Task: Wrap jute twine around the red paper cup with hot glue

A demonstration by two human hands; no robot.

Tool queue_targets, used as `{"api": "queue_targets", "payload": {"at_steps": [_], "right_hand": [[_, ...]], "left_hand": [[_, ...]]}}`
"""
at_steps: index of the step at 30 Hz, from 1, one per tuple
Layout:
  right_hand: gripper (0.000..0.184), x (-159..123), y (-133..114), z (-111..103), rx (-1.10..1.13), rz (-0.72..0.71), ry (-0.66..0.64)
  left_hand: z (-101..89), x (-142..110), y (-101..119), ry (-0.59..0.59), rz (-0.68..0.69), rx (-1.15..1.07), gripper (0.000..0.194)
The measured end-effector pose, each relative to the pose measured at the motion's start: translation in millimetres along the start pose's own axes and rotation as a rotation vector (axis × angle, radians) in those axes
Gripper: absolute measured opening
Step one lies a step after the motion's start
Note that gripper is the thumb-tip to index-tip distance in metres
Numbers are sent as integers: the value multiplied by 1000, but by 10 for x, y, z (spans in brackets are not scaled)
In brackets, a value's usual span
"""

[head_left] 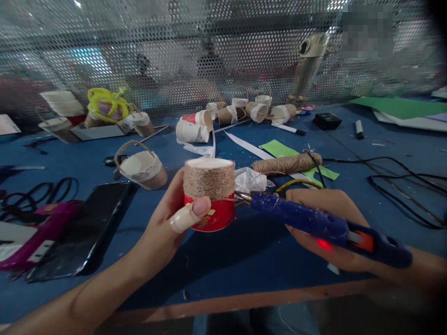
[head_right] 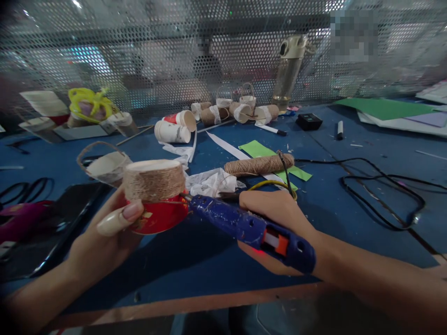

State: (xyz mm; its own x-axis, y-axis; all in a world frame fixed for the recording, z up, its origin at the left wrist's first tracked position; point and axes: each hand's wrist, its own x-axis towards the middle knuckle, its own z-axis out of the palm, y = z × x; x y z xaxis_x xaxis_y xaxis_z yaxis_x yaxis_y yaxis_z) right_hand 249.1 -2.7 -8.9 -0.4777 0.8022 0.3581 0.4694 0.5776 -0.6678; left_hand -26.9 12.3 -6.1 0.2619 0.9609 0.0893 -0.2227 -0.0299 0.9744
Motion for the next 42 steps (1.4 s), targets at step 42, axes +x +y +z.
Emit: {"api": "queue_targets", "payload": {"at_steps": [42], "right_hand": [[17,14,-58,-19,10,28,-7]], "left_hand": [[11,-20,17,2,9,-25,57]]}}
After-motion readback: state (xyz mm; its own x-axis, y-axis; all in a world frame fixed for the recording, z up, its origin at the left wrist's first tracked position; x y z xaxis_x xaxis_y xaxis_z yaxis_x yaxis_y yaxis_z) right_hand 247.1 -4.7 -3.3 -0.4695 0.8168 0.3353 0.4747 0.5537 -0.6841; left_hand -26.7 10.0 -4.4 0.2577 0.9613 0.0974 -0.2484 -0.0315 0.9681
